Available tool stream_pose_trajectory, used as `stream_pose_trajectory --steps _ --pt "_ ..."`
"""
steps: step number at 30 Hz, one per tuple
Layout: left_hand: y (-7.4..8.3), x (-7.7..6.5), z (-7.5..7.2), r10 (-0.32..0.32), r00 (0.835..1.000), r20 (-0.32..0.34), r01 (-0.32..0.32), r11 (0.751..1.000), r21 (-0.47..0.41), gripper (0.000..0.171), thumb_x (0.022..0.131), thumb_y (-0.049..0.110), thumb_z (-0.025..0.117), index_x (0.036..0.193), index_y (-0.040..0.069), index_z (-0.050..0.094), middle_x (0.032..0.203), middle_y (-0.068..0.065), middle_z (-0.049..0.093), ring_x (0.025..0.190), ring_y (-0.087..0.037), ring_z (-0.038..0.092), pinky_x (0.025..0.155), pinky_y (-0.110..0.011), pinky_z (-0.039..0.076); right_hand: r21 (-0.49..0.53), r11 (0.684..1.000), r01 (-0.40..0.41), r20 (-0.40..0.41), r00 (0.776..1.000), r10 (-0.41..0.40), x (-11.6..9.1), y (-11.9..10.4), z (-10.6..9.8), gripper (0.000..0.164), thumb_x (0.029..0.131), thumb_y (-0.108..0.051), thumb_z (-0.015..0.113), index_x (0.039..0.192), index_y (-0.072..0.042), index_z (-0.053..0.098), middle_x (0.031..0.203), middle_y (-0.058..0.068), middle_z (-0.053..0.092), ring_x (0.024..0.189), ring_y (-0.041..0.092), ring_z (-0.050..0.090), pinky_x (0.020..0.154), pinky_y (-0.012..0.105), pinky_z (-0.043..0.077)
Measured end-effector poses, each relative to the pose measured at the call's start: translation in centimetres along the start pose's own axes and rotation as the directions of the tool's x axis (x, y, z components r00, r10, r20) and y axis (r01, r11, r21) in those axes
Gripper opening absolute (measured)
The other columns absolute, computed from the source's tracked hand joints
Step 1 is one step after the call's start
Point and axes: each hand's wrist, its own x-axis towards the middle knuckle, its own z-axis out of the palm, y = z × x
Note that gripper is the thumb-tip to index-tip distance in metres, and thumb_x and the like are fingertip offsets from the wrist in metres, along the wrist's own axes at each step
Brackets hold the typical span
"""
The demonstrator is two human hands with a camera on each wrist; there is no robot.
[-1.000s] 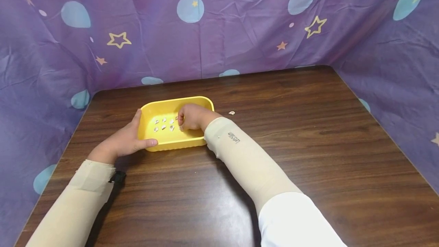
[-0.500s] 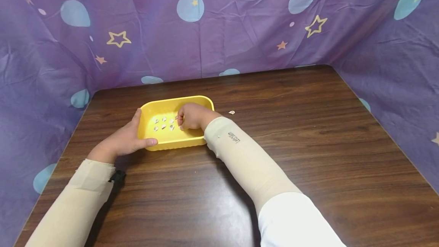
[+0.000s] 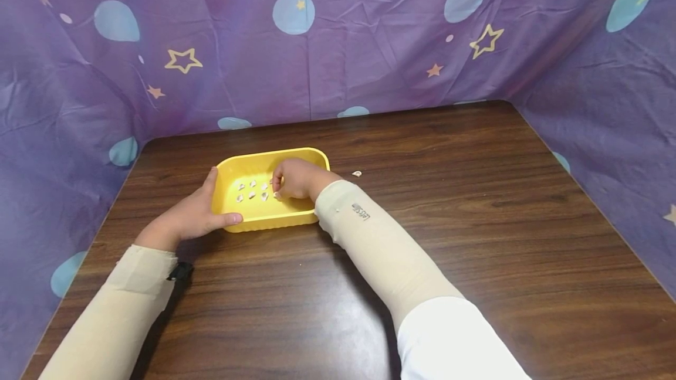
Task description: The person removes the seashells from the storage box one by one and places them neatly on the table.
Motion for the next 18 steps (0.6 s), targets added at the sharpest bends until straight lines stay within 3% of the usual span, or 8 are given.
stream_pose_trajectory --steps 8,18 --pt "-0.05 -0.11 -0.01 -0.007 1.0 0.006 0.007 1.0 -0.012 0.136 0.089 0.054 0.078 0.163 -0.004 -0.019 0.168 -0.037 0.017 0.145 -0.047 0.04 0.12 -0.061 0.032 0.079 0.996 0.03 -0.052 0.998 -0.026 -0.16 -0.02 -0.16 0.006 0.095 -0.014 0.08 0.098 -0.011 0.075 0.082 -0.002 0.061 0.079 0.013 0.054 0.074 0.025 0.044" --pt "-0.06 -0.06 -0.04 0.032 0.999 -0.002 -0.032 0.999 -0.012 0.138 0.087 0.057 0.079 0.162 -0.006 -0.019 0.166 -0.04 0.021 0.145 -0.048 0.042 0.119 -0.061 0.033 0.158 0.985 0.071 -0.105 0.993 -0.054 -0.44 0.02 -0.52 0.006 0.096 -0.012 0.076 0.101 -0.01 0.076 0.074 -0.002 0.056 0.071 0.011 0.051 0.067 0.025 0.042"
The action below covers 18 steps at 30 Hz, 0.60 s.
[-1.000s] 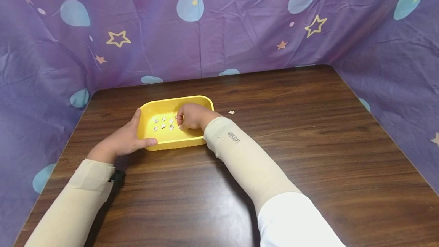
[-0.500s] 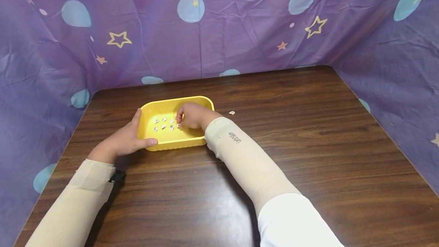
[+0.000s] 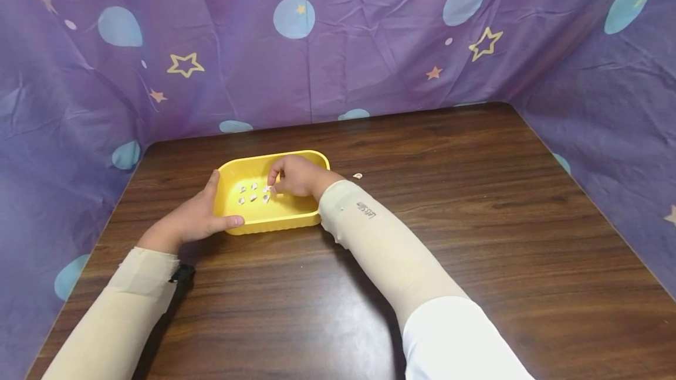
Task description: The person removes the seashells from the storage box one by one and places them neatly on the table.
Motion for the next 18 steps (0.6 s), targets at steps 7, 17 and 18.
stream_pose_trajectory --steps 7,17,18 --pt "-0.1 0.2 0.1 0.001 1.0 0.002 -0.001 1.0 0.007 0.138 0.088 0.057 0.079 0.162 -0.006 -0.019 0.167 -0.039 0.019 0.147 -0.049 0.04 0.12 -0.062 0.032 0.058 0.998 0.019 -0.048 0.999 -0.016 -0.2 -0.1 -0.5 0.006 0.097 -0.014 0.077 0.102 -0.011 0.077 0.073 -0.001 0.055 0.071 0.012 0.05 0.068 0.026 0.042" --pt "0.2 -0.1 0.0 -0.029 1.0 0.009 0.029 1.0 0.006 0.138 0.088 0.057 0.079 0.162 -0.005 -0.019 0.168 -0.038 0.018 0.146 -0.048 0.04 0.12 -0.061 0.032 0.152 0.987 0.044 -0.121 0.992 -0.026 -1.4 -0.4 -2.7 0.008 0.098 -0.017 0.077 0.105 -0.013 0.078 0.073 -0.001 0.054 0.072 0.014 0.049 0.074 0.03 0.045" --pt "0.2 -0.1 0.1 -0.03 1.0 0.009 0.03 1.0 0.004 0.138 0.088 0.057 0.079 0.163 -0.005 -0.019 0.168 -0.038 0.018 0.146 -0.048 0.04 0.12 -0.061 0.032 0.158 0.986 0.045 -0.127 0.992 -0.025 -1.6 -0.4 -3.0 0.008 0.098 -0.017 0.077 0.105 -0.013 0.078 0.073 -0.001 0.053 0.071 0.014 0.049 0.073 0.029 0.044"
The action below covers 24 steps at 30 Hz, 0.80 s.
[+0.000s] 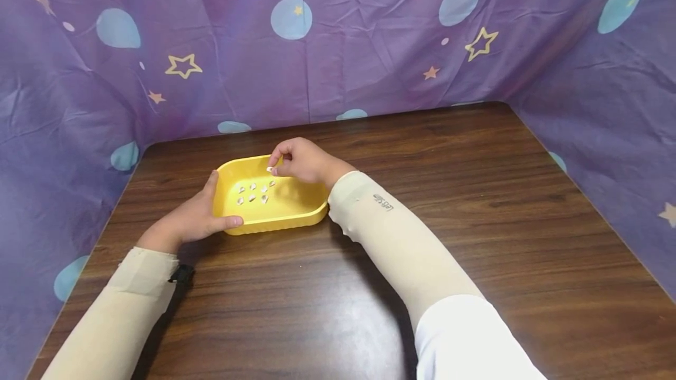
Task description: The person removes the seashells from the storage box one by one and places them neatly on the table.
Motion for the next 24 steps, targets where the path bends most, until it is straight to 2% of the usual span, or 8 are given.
stream_pose_trajectory --steps 9,16,24 --pt "-0.2 0.0 0.3 0.003 1.0 -0.008 -0.003 1.0 -0.012 0.14 0.086 0.058 0.08 0.163 -0.002 -0.019 0.165 -0.037 0.026 0.138 -0.044 0.047 0.117 -0.061 0.036 0.055 0.998 0.01 -0.083 0.997 -0.006 -1.7 0.1 -2.7 0.008 0.096 -0.009 0.077 0.104 -0.006 0.078 0.072 -0.002 0.051 0.069 0.011 0.045 0.066 0.025 0.04" --pt "-0.2 -0.2 0.3 0.0 1.0 -0.006 0.0 1.0 -0.013 0.142 0.085 0.062 0.08 0.163 -0.003 -0.02 0.163 -0.038 0.029 0.133 -0.042 0.049 0.116 -0.061 0.037 0.026 1.0 -0.011 -0.108 0.994 0.014 -3.1 0.9 -5.2 0.009 0.097 -0.011 0.076 0.104 -0.006 0.078 0.078 0.001 0.06 0.073 0.014 0.05 0.067 0.026 0.043" --pt "-0.1 -0.1 0.3 -0.006 1.0 -0.006 0.006 1.0 -0.024 0.142 0.085 0.06 0.082 0.163 -0.002 -0.02 0.158 -0.036 0.036 0.127 -0.04 0.05 0.114 -0.06 0.038 -0.021 0.998 -0.054 -0.104 0.993 0.052 -5.0 2.3 -7.8 0.013 0.098 -0.015 0.076 0.106 -0.006 0.078 0.076 0.001 0.059 0.072 0.013 0.05 0.066 0.026 0.044"
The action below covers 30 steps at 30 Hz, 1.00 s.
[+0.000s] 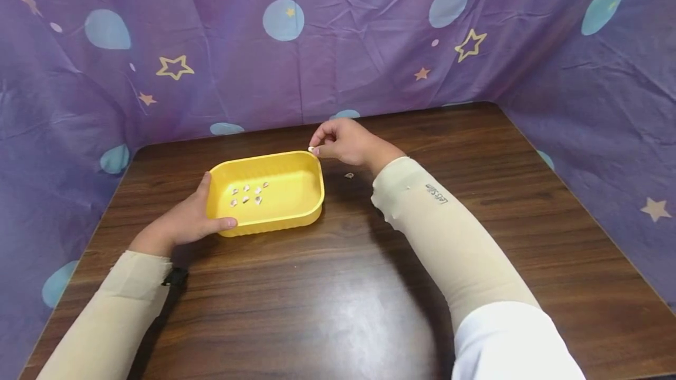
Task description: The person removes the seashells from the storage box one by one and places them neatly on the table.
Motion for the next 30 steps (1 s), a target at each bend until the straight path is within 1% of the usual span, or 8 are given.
stream_pose_trajectory --steps 6,10,14,17,20,22,27,30 --pt "0.1 0.0 0.0 -0.009 1.0 0.006 0.008 1.0 0.02 0.142 0.085 0.061 0.081 0.163 -0.002 -0.02 0.163 -0.038 0.03 0.131 -0.041 0.049 0.115 -0.061 0.037 -0.069 0.998 -0.014 -0.041 0.999 0.012 -0.8 1.3 -1.9 0.013 0.096 -0.015 0.076 0.104 -0.006 0.078 0.073 0.0 0.059 0.073 0.013 0.051 0.067 0.025 0.043" --pt "0.1 0.0 0.0 -0.005 1.0 0.004 0.005 1.0 0.012 0.142 0.085 0.06 0.081 0.164 -0.001 -0.02 0.16 -0.036 0.034 0.129 -0.041 0.051 0.115 -0.061 0.038 -0.105 0.994 -0.042 -0.056 0.998 0.036 -1.3 2.3 -2.8 0.012 0.096 -0.015 0.076 0.103 -0.006 0.078 0.074 0.001 0.061 0.071 0.012 0.052 0.065 0.025 0.044" --pt "0.0 0.0 -0.1 0.001 1.0 0.004 -0.001 1.0 0.018 0.141 0.085 0.06 0.08 0.164 -0.001 -0.019 0.161 -0.037 0.033 0.13 -0.041 0.05 0.115 -0.062 0.038 -0.142 0.987 -0.079 -0.07 0.995 0.07 -1.7 3.2 -3.5 0.011 0.096 -0.016 0.076 0.101 -0.006 0.079 0.07 -0.001 0.058 0.069 0.011 0.051 0.064 0.026 0.043" --pt "0.0 -0.1 -0.1 0.008 1.0 0.003 -0.008 1.0 0.017 0.141 0.085 0.059 0.081 0.164 -0.002 -0.019 0.161 -0.038 0.033 0.13 -0.042 0.05 0.115 -0.062 0.038 -0.165 0.982 -0.094 -0.08 0.993 0.082 -2.0 3.8 -3.8 0.011 0.095 -0.015 0.077 0.102 -0.006 0.079 0.069 -0.002 0.057 0.068 0.012 0.05 0.063 0.026 0.042" --pt "0.0 -0.1 -0.1 0.014 1.0 0.001 -0.014 1.0 0.01 0.14 0.085 0.058 0.081 0.164 -0.002 -0.019 0.159 -0.037 0.036 0.129 -0.041 0.051 0.114 -0.061 0.038 -0.18 0.977 -0.112 -0.076 0.992 0.1 -2.3 4.1 -4.1 0.013 0.096 -0.017 0.077 0.103 -0.007 0.078 0.07 -0.003 0.057 0.069 0.012 0.051 0.064 0.028 0.043" --pt "0.0 -0.1 -0.1 0.014 1.0 0.001 -0.014 1.0 0.004 0.141 0.085 0.059 0.081 0.164 -0.001 -0.019 0.157 -0.036 0.038 0.127 -0.04 0.051 0.114 -0.061 0.039 -0.18 0.976 -0.126 -0.071 0.991 0.115 -2.5 4.3 -4.2 0.013 0.096 -0.017 0.077 0.103 -0.006 0.078 0.069 -0.003 0.055 0.068 0.012 0.049 0.062 0.028 0.042" --pt "0.0 -0.1 -0.1 0.0 1.0 0.009 0.0 1.0 0.009 0.141 0.085 0.06 0.08 0.164 -0.001 -0.019 0.16 -0.036 0.034 0.127 -0.04 0.05 0.113 -0.061 0.038 -0.185 0.971 -0.152 -0.05 0.988 0.145 -2.9 5.0 -4.2 0.01 0.095 -0.013 0.078 0.101 -0.005 0.077 0.069 -0.003 0.053 0.066 0.012 0.047 0.062 0.027 0.04" --pt "0.0 -0.1 -0.1 -0.007 1.0 0.012 0.007 1.0 0.007 0.141 0.085 0.06 0.08 0.164 -0.001 -0.02 0.162 -0.036 0.032 0.128 -0.04 0.05 0.114 -0.061 0.038 -0.201 0.966 -0.16 -0.033 0.987 0.157 -3.0 5.4 -4.0 0.01 0.094 -0.011 0.079 0.1 -0.004 0.077 0.069 -0.003 0.055 0.069 0.013 0.049 0.065 0.028 0.041"
